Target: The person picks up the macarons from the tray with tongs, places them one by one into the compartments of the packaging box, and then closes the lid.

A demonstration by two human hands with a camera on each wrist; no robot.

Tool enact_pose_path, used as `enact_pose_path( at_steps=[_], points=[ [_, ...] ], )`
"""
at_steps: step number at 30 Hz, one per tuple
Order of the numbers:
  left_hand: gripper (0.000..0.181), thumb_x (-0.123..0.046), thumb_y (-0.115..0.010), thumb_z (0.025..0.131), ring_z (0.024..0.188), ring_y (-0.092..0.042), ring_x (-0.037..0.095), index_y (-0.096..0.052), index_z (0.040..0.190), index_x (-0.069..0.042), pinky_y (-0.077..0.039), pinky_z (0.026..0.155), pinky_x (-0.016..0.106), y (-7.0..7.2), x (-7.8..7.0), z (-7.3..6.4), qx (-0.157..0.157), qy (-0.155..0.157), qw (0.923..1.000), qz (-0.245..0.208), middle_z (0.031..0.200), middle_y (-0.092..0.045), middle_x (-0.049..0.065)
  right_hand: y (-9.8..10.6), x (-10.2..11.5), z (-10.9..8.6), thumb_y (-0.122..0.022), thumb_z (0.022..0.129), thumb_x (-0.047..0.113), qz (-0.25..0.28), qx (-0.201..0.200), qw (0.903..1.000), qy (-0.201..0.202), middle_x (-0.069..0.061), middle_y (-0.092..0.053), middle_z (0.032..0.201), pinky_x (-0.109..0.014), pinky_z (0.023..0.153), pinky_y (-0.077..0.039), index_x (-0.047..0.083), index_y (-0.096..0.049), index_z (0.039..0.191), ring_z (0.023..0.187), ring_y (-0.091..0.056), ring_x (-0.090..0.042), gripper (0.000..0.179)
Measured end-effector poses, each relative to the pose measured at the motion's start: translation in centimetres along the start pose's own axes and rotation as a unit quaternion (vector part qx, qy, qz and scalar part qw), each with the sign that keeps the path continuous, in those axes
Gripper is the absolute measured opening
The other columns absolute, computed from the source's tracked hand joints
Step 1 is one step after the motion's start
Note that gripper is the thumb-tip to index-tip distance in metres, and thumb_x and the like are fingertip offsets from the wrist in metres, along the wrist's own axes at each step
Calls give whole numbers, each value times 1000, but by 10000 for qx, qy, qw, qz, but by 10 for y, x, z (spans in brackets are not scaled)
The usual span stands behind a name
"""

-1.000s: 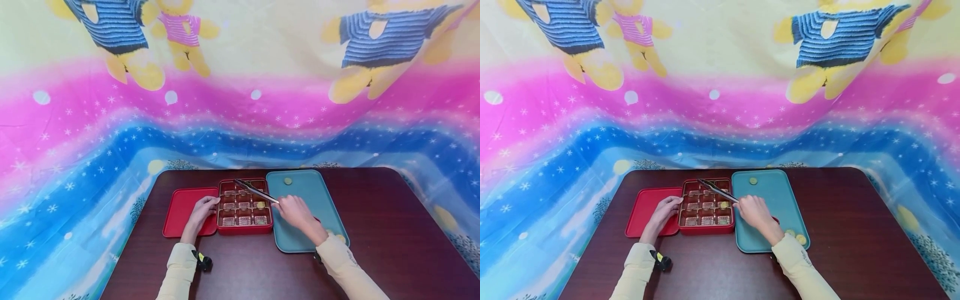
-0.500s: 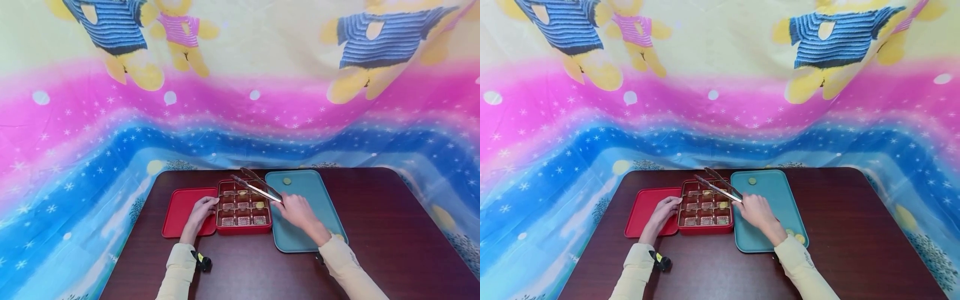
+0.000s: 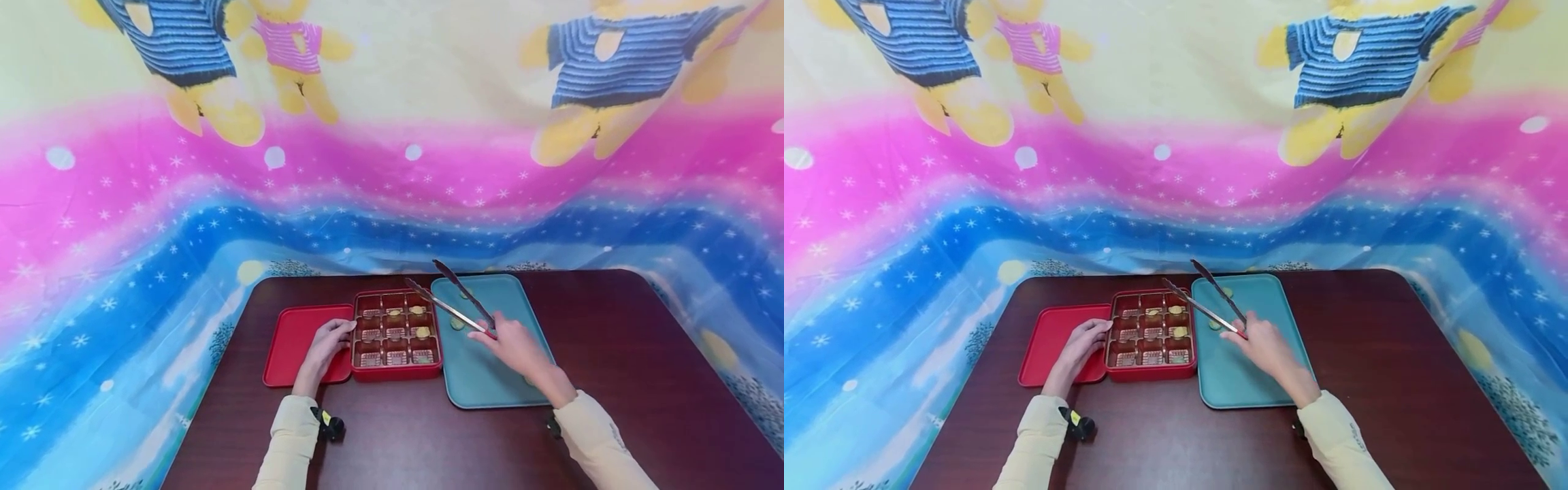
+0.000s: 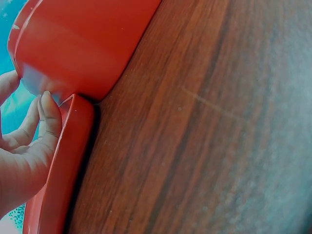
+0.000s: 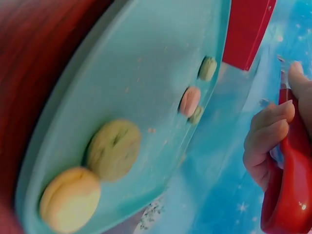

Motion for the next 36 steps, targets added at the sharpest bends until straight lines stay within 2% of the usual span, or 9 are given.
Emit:
enact_pose_path(
  at_steps=[5, 7, 10, 12, 15, 18, 26, 30, 36],
  points=[
    [43, -31, -74, 97, 94, -60, 21, -61, 123, 1, -53, 81, 28, 1, -1, 0, 36, -13, 10000, 3, 114, -64, 13, 9, -13, -9, -78, 94, 23, 45, 324, 9991, -286, -3, -46, 62, -30, 45, -37, -8, -53, 119, 47, -41, -14, 48],
    [42, -31, -73, 98, 93, -60, 21, -61, 122, 1, -53, 81, 28, 0, -1, 1, 44, -17, 10000, -4, 113, -64, 12, 11, -18, -12, -77, 93, 15, 100, 294, 9992, -264, -4, -48, 64, -31, 47, -38, -8, -54, 120, 49, -42, -15, 42],
    [39, -29, -73, 98, 91, -60, 20, -62, 121, 1, -53, 79, 27, 0, -1, 1, 35, -54, 10000, -52, 110, -65, 11, 13, -24, -17, -76, 94, 12, 40, -11, 10000, 29, -2, -48, 68, -30, 50, -39, -4, -57, 109, 55, -44, -14, 29],
    [38, -28, -73, 98, 90, -60, 20, -62, 119, 1, -53, 79, 27, -1, -2, 1, 26, -81, 9999, -72, 108, -65, 10, 15, -28, -21, -77, 95, 15, -69, -244, 9994, 253, 0, -45, 66, -29, 50, -39, -1, -57, 105, 54, -42, -13, 27],
    [37, -28, -72, 99, 90, -60, 19, -62, 119, 1, -54, 78, 27, -1, -2, 0, 35, -78, 9999, -80, 107, -65, 9, 20, -34, -28, -77, 94, 20, -477, -524, 9963, 493, 4, -40, 62, -27, 45, -36, 1, -59, 109, 49, -39, -11, 30],
    [38, -28, -72, 98, 91, -60, 20, -62, 120, 1, -54, 79, 27, -1, -1, 0, 31, -35, 10000, -66, 108, -65, 10, 25, -41, -34, -76, 95, 23, -893, -657, 9923, 545, 5, -35, 57, -28, 42, -30, 2, -60, 115, 43, -31, -11, 33],
    [42, -30, -74, 98, 91, -60, 19, -61, 121, 2, -53, 79, 27, -1, 1, 1, 45, -60, 10000, -24, 109, -65, 10, 30, -58, -44, -75, 96, 18, -1098, -960, 9885, 405, 2, -31, 57, -27, 42, -29, 5, -49, 88, 44, -30, -11, 30],
    [41, -30, -73, 98, 91, -60, 19, -61, 121, 2, -54, 79, 27, -1, 0, 1, 45, -84, 10000, -29, 109, -65, 10, 34, -62, -46, -77, 94, 15, -1237, -1147, 9839, 594, 4, -31, 55, -28, 42, -30, 9, -52, 82, 44, -30, -11, 28],
    [41, -29, -73, 98, 91, -60, 19, -61, 121, 1, -54, 79, 27, 0, 0, 1, 25, -30, 10000, -38, 108, -65, 9, 35, -68, -48, -80, 92, 21, -1278, -992, 9858, 446, 4, -32, 54, -30, 42, -31, 10, -51, 79, 43, -32, -12, 34]
  ],
)
Point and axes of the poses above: each hand's wrist, its own z-axis towards the middle knuckle, its own y-axis out of the back of the hand, x = y × z, the point moved 2 cm from there along z, towards the middle knuckle
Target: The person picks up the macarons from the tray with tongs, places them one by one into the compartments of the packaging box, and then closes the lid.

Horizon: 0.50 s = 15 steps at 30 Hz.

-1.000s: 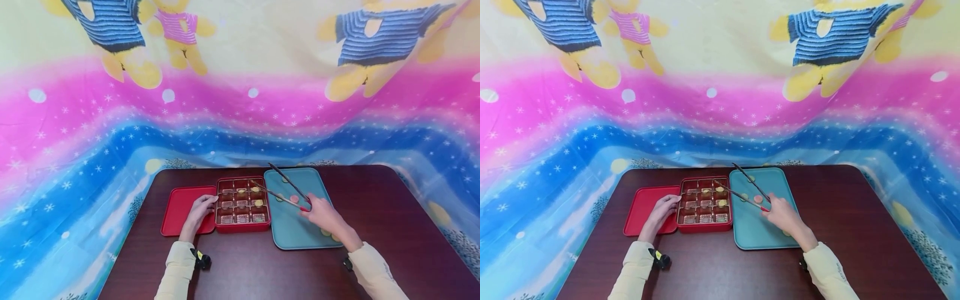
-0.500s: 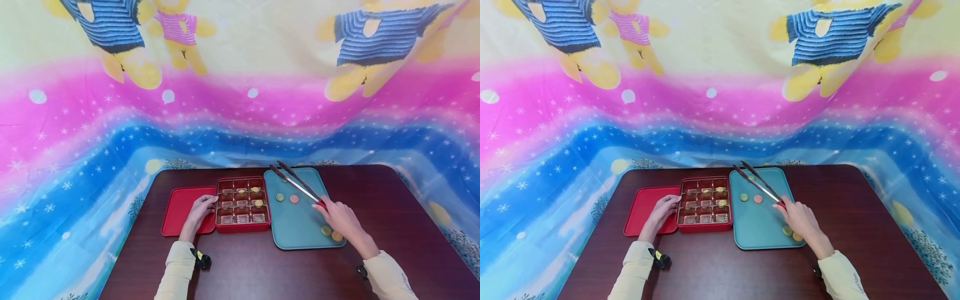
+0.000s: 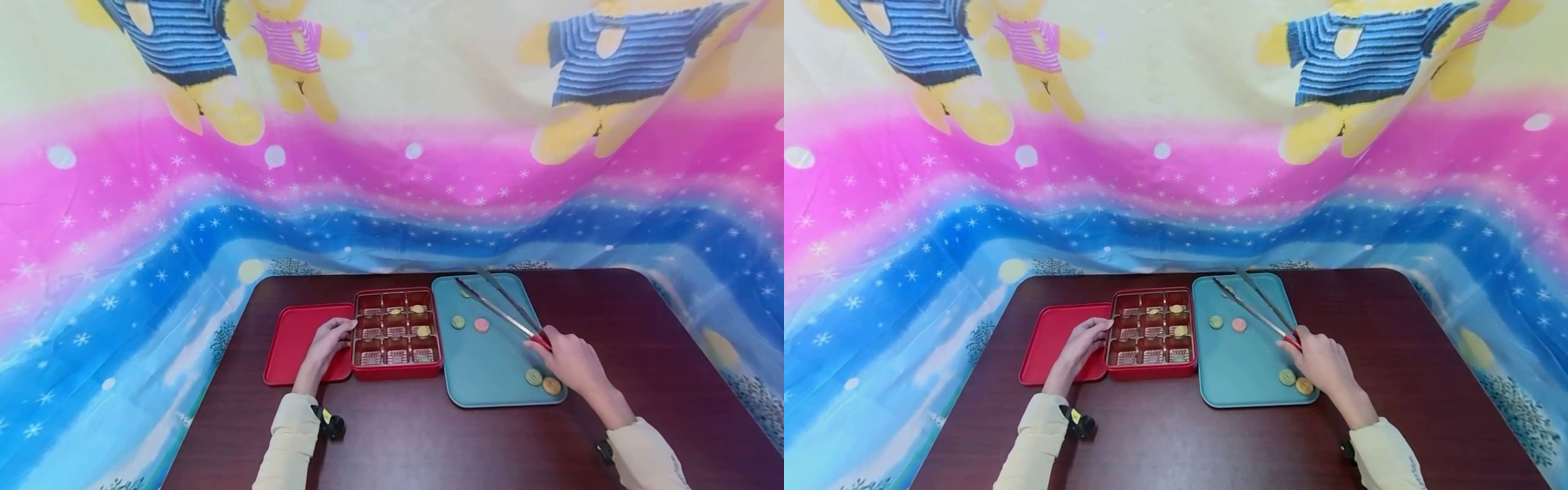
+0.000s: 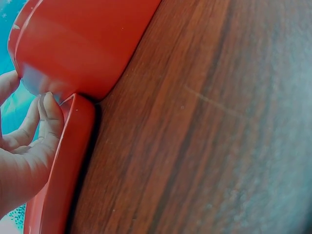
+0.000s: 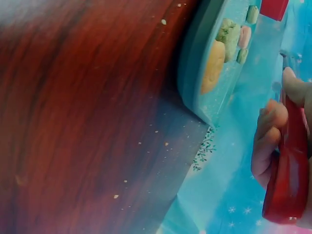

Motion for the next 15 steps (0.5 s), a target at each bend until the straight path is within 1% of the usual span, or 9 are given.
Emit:
enact_pose_path(
  at_steps=[7, 15],
  points=[
    [42, -30, -74, 98, 92, -60, 19, -61, 123, 2, -53, 80, 26, 1, 0, -1, 48, -60, 10000, -1, 110, -65, 10, -1, -6, -3, -80, 91, 14, 39, -53, 10000, -13, 5, -32, 55, -28, 42, -30, 14, -51, 72, 45, -31, -12, 35],
    [37, -27, -73, 98, 90, -61, 19, -62, 119, 1, -54, 79, 27, 0, 0, 0, -3, -31, 10000, -46, 106, -65, 9, -1, -7, -2, -81, 91, 19, -15, 57, 9999, -117, 3, -35, 55, -31, 43, -32, 12, -50, 71, 45, -35, -14, 37]
  ],
)
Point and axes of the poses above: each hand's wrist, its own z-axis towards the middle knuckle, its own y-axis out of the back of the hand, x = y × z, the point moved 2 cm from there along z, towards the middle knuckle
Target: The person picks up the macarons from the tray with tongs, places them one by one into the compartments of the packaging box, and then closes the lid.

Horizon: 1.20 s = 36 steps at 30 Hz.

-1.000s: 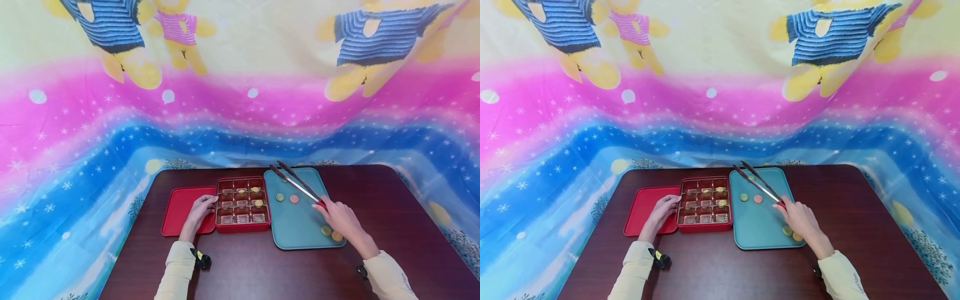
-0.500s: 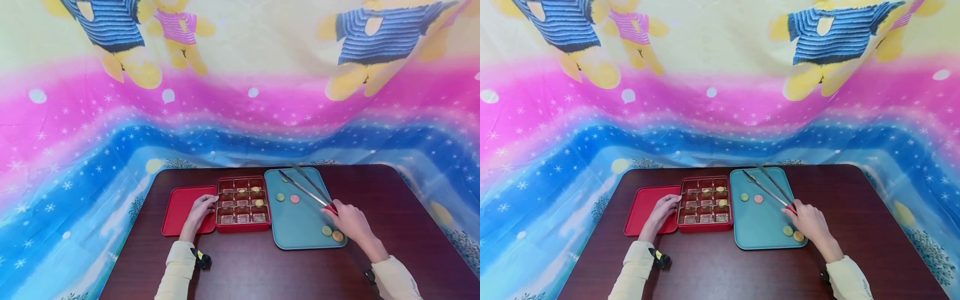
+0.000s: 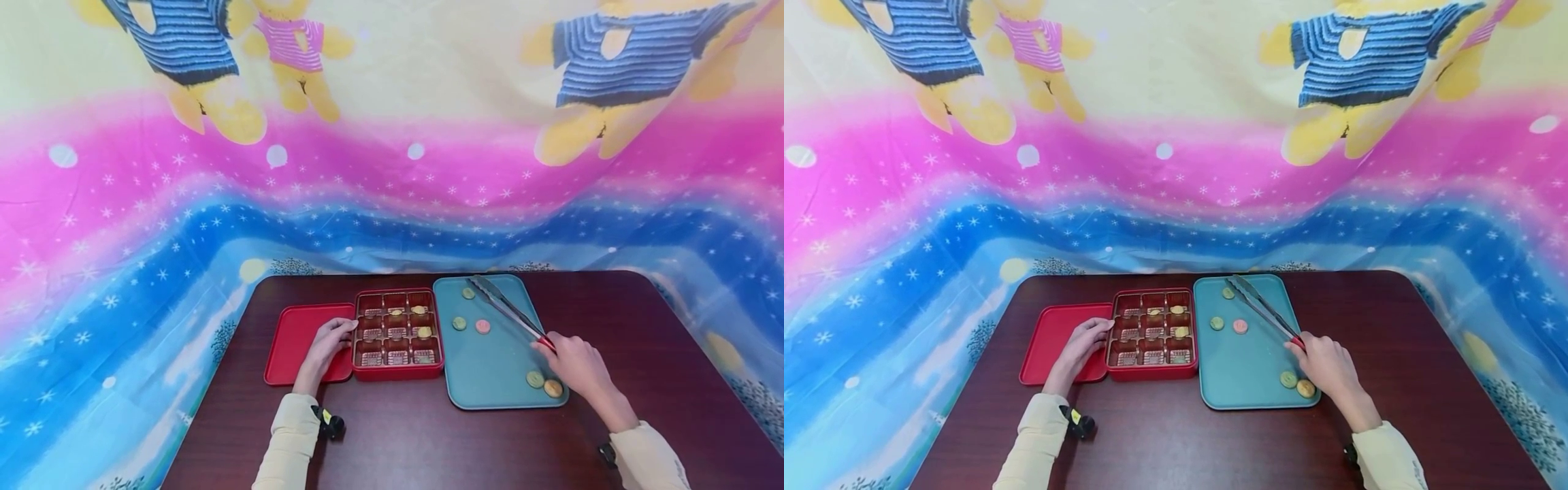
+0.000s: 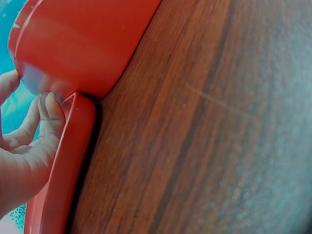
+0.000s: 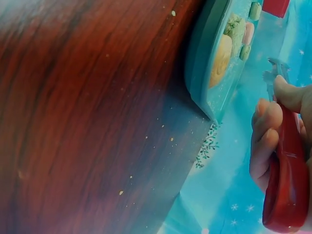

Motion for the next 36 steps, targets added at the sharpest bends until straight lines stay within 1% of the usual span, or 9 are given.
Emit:
enact_pose_path(
  at_steps=[8, 15, 22, 32, 36],
  points=[
    [37, -27, -73, 97, 90, -61, 19, -62, 119, 1, -54, 79, 28, 0, 1, 0, -7, 10, 10000, 22, 106, -65, 9, -3, -1, 1, -79, 93, 24, -7, 279, 9996, -92, 1, -31, 56, -31, 44, -33, 12, -43, 70, 45, -34, -15, 44],
    [39, -28, -74, 97, 91, -60, 20, -62, 120, 1, -54, 80, 29, -1, 0, -1, 11, 21, 10000, 16, 108, -65, 10, -7, -4, 2, -76, 95, 27, 126, 616, 9977, -264, 1, -34, 56, -32, 45, -36, 12, -45, 71, 46, -37, -14, 42],
    [36, -27, -73, 98, 90, -61, 19, -62, 119, 1, -54, 79, 28, 0, 0, 0, -19, 48, 10000, 7, 106, -65, 9, -7, -3, 3, -75, 96, 27, 187, 722, 9966, -343, 0, -34, 57, -32, 45, -36, 12, -46, 71, 46, -38, -15, 41],
    [38, -28, -74, 97, 91, -61, 20, -62, 119, 0, -54, 80, 28, 0, 2, 1, -40, 17, 10000, 29, 107, -66, 9, -9, -2, 4, -75, 96, 26, 196, 831, 9956, -376, 0, -35, 58, -32, 45, -36, 12, -46, 70, 47, -38, -15, 41],
    [35, -27, -73, 98, 90, -61, 20, -63, 118, 0, -54, 79, 28, 0, 3, 1, -50, 4, 10000, -3, 106, -66, 9, -8, -1, 4, -75, 96, 26, 241, 903, 9948, -407, 0, -35, 58, -32, 45, -36, 12, -47, 71, 48, -38, -15, 40]
  ],
)
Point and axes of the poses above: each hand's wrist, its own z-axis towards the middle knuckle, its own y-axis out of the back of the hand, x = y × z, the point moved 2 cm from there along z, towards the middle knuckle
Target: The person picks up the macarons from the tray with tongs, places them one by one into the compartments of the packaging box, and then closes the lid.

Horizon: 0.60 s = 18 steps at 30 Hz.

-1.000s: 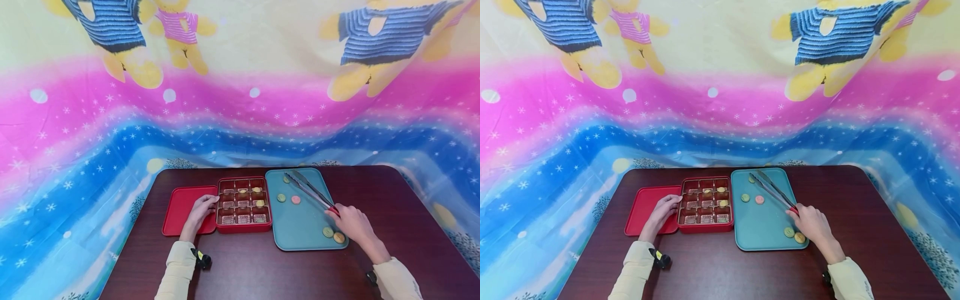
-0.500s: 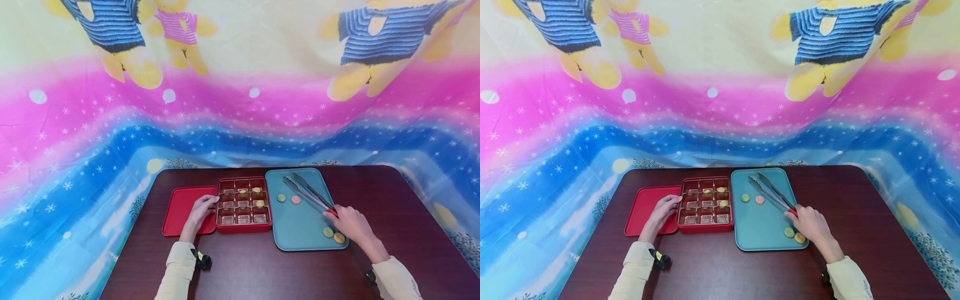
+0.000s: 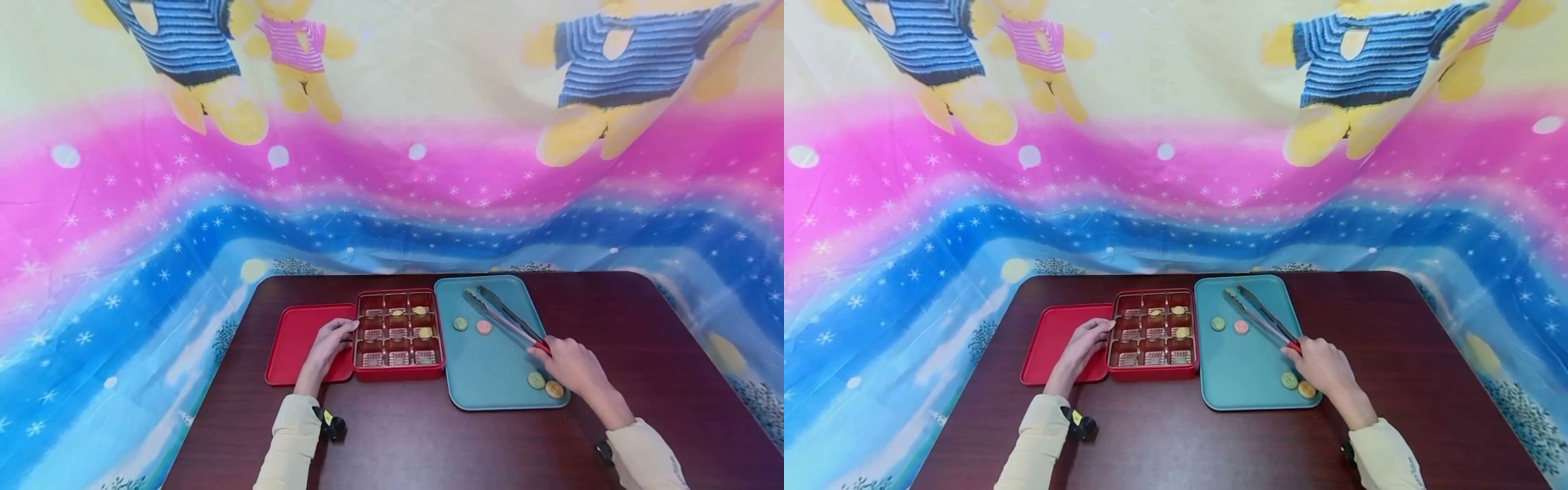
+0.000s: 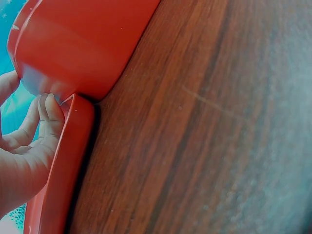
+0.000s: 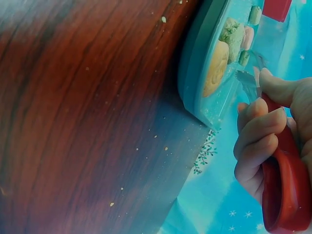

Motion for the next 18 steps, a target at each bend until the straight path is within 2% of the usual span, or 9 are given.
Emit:
enact_pose_path(
  at_steps=[18],
  points=[
    [33, -25, -72, 99, 89, -61, 19, -63, 117, 1, -54, 79, 29, 0, -1, 0, 26, -32, 10000, -60, 104, -66, 8, 3, 6, 1, -77, 94, 22, -224, -119, 9995, 162, 1, -33, 56, -31, 44, -33, 13, -46, 67, 46, -35, -15, 42]
  ],
)
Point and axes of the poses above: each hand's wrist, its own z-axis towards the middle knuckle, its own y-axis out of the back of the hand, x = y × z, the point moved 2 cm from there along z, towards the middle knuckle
